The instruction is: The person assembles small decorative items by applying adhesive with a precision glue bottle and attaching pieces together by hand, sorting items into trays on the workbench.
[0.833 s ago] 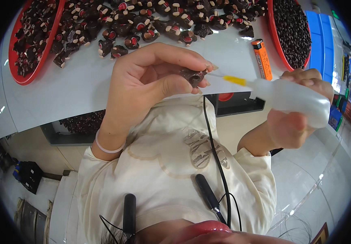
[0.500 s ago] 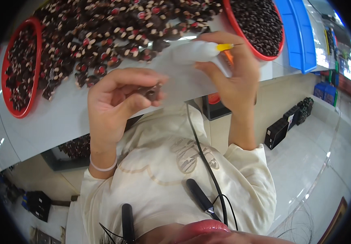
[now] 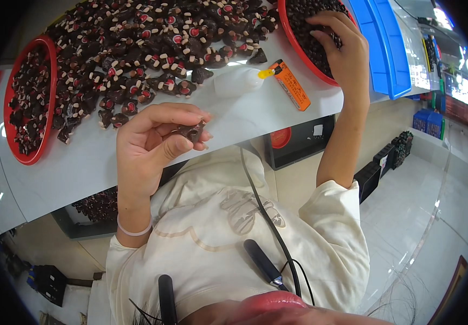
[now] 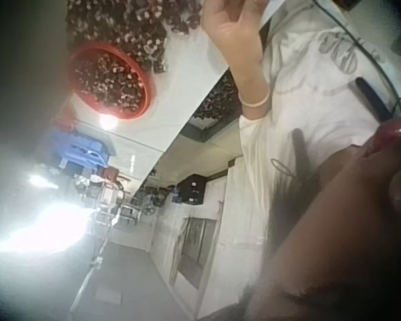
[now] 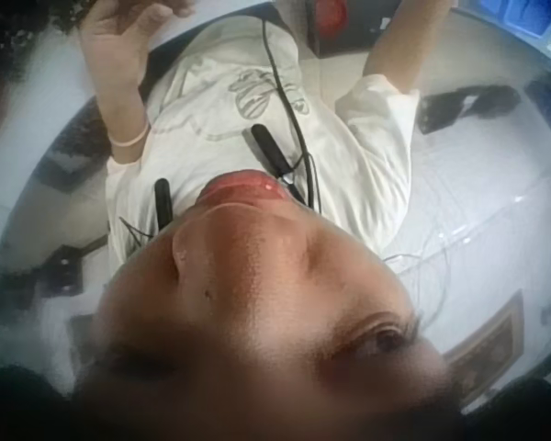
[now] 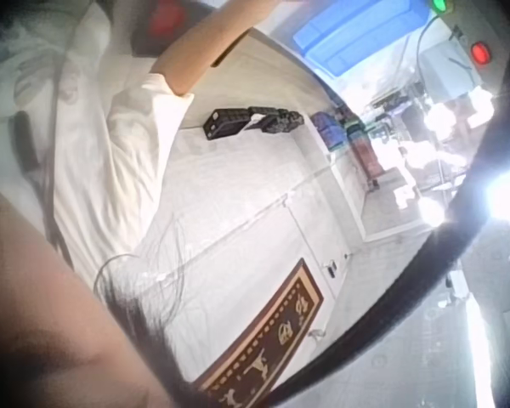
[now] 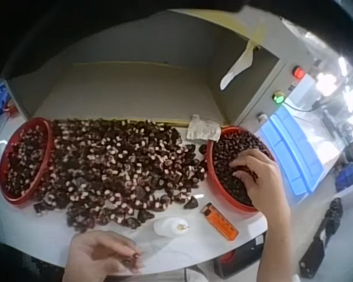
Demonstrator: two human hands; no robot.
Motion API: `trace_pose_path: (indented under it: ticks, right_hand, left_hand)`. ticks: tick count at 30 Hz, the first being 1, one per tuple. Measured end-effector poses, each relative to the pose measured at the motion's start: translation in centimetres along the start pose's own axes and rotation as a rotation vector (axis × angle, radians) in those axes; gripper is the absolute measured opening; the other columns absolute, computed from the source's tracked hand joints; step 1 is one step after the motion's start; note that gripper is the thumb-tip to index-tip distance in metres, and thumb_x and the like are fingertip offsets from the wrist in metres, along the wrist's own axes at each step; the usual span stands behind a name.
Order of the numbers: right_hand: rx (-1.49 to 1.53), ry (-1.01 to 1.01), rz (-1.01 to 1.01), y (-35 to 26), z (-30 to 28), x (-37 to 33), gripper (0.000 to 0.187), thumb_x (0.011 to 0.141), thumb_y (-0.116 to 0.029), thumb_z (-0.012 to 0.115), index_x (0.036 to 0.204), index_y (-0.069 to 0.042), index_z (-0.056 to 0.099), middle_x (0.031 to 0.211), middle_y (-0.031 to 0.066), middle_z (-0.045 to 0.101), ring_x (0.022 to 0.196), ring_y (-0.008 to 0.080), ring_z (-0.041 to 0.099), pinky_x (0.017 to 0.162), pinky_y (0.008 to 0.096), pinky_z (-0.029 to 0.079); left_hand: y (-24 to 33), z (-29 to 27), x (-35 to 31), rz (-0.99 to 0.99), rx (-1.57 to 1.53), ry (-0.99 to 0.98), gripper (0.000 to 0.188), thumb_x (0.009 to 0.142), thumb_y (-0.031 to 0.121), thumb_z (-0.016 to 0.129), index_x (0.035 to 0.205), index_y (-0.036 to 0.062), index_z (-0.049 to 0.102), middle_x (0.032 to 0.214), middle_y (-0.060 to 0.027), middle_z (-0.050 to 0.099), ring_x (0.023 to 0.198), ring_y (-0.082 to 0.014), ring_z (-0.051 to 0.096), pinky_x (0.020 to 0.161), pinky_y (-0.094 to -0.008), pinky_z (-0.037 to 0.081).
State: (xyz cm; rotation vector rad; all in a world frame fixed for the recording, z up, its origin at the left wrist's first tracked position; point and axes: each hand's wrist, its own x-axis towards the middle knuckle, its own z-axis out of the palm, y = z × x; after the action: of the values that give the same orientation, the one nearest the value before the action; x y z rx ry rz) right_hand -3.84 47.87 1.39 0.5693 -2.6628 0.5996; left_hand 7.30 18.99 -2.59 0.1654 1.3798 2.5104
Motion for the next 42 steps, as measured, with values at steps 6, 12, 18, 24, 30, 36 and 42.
trace_pose_path:
  ticks: [6, 12, 18, 24, 30, 36, 42]
  right_hand:
    - [-0.007, 0.062, 0.036, 0.9, 0.0, -0.2, 0.015, 0.071, 0.004, 0.062, 0.084, -0.002, 0.064, 0.083, 0.0071, 0.063, 0.072, 0.0207, 0.06, 0.067, 0.0267, 0.048]
    - [0.256, 0.298, 0.174, -1.3, -1.5, -1.5, 0.015, 0.078, 0.002, 0.059, 0.091, 0.0, 0.066, 0.084, 0.0067, 0.064, 0.072, 0.0131, 0.058, 0.065, 0.0217, 0.046]
    - [0.748, 0.358, 0.324, -5.1, -1.4, -5.3, 0.015, 0.083, 0.006, 0.051, 0.094, 0.009, 0.061, 0.084, 0.0154, 0.063, 0.069, 0.0164, 0.06, 0.063, 0.0233, 0.049]
    - [0.989, 0.17, 0.222, -10.1, 0.8, -7.0, 0.017, 0.071, 0.013, 0.057, 0.087, 0.009, 0.062, 0.08, 0.0186, 0.062, 0.065, 0.0187, 0.061, 0.056, 0.0258, 0.05]
    - [0.815, 0.072, -0.055, -13.8, 3.6, -6.1, 0.025, 0.056, 0.012, 0.066, 0.08, 0.003, 0.066, 0.076, 0.0109, 0.059, 0.061, 0.0158, 0.06, 0.053, 0.0226, 0.049]
    - [0.766, 0.068, -0.06, -14.4, 4.3, -6.2, 0.019, 0.058, 0.01, 0.069, 0.073, 0.0, 0.065, 0.075, 0.0077, 0.059, 0.059, 0.0139, 0.059, 0.049, 0.0214, 0.047]
    - [0.619, 0.083, 0.099, -14.7, 3.6, -6.6, 0.025, 0.052, 0.001, 0.077, 0.066, -0.002, 0.057, 0.066, 0.0058, 0.058, 0.054, 0.012, 0.056, 0.045, 0.0215, 0.043]
  left_hand:
    - [0.3, 0.5, 0.0, -0.06, 0.052, 0.054, 0.031, 0.075, 0.018, 0.07, 0.095, -0.0014, 0.056, 0.098, -0.0174, 0.058, 0.077, -0.0198, 0.061, 0.064, -0.0286, 0.052]
    - [0.4, 0.4, 0.0, -0.06, 0.037, 0.044, 0.031, 0.076, 0.018, 0.07, 0.095, -0.0016, 0.056, 0.098, -0.0176, 0.058, 0.077, -0.0198, 0.062, 0.064, -0.029, 0.053]
    - [0.1, 0.2, -0.1, -0.034, 0.042, 0.028, 0.029, 0.077, 0.016, 0.068, 0.096, -0.0017, 0.056, 0.099, -0.018, 0.058, 0.077, -0.0199, 0.062, 0.065, -0.0284, 0.053]
    - [0.1, -0.1, 0.1, 0.018, 0.075, -0.002, 0.028, 0.078, 0.013, 0.067, 0.098, -0.0019, 0.056, 0.099, -0.0186, 0.059, 0.077, -0.0196, 0.063, 0.066, -0.0277, 0.053]
    - [-0.2, -0.3, -0.2, -0.008, -0.048, -0.055, 0.028, 0.077, 0.002, 0.065, 0.102, -0.007, 0.057, 0.101, -0.0147, 0.061, 0.087, -0.0183, 0.061, 0.076, -0.0281, 0.053]
    - [-0.6, 0.5, -0.7, 0.211, 0.204, 0.026, 0.017, 0.077, -0.002, 0.063, 0.093, -0.0066, 0.06, 0.094, -0.0172, 0.06, 0.081, -0.0191, 0.062, 0.066, -0.0241, 0.053]
    - [-1.0, 0.7, -0.9, 0.48, 0.505, 0.002, 0.028, 0.066, -0.018, 0.059, 0.09, -0.0042, 0.064, 0.089, -0.0161, 0.063, 0.079, -0.0212, 0.064, 0.063, -0.0257, 0.056]
